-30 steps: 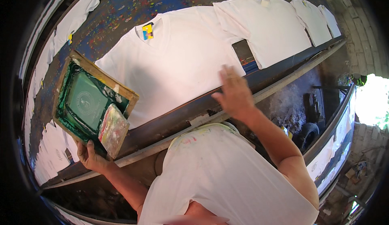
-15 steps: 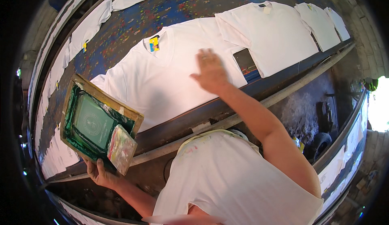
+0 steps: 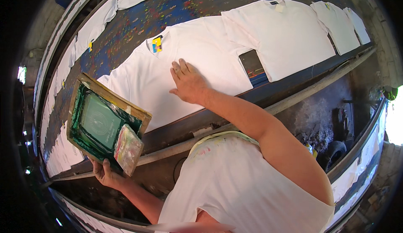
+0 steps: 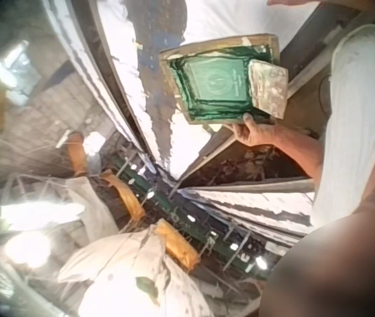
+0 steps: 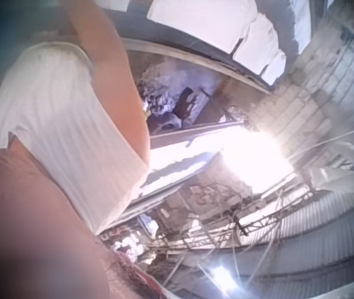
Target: The person uses a squeegee to pull green ink across a screen printing frame placed on white t-shirts laid out on a table. The person repeatedly repositions the frame and repeats the squeegee stroke on successive shirts.
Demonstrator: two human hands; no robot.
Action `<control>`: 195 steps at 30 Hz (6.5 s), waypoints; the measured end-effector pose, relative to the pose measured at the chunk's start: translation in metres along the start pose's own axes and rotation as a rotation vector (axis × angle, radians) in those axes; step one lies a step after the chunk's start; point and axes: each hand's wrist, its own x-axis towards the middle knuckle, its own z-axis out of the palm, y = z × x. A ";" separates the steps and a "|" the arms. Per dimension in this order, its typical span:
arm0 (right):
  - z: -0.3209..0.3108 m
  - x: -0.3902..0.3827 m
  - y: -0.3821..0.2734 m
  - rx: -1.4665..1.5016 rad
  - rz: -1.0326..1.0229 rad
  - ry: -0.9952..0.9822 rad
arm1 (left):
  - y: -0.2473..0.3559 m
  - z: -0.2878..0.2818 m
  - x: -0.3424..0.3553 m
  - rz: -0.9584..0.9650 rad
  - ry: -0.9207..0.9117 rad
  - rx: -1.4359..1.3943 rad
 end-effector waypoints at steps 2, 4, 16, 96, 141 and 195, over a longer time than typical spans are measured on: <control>0.001 -0.009 0.008 -0.011 0.054 -0.004 | 0.000 0.003 -0.001 0.008 -0.008 0.027; -0.003 -0.027 0.039 -0.025 0.160 0.045 | -0.001 0.000 -0.004 0.008 -0.028 0.038; -0.078 -0.157 0.077 1.663 0.339 0.148 | -0.086 0.122 -0.077 -0.239 -0.358 0.009; -0.116 0.017 0.109 0.408 -0.048 0.065 | -0.113 0.218 -0.096 0.535 -0.971 0.943; -0.113 -0.085 0.101 0.498 -0.403 -0.020 | -0.107 0.242 -0.088 0.410 -1.074 1.127; -0.087 -0.172 0.138 1.171 0.361 0.150 | -0.107 0.230 -0.151 0.155 -0.631 0.435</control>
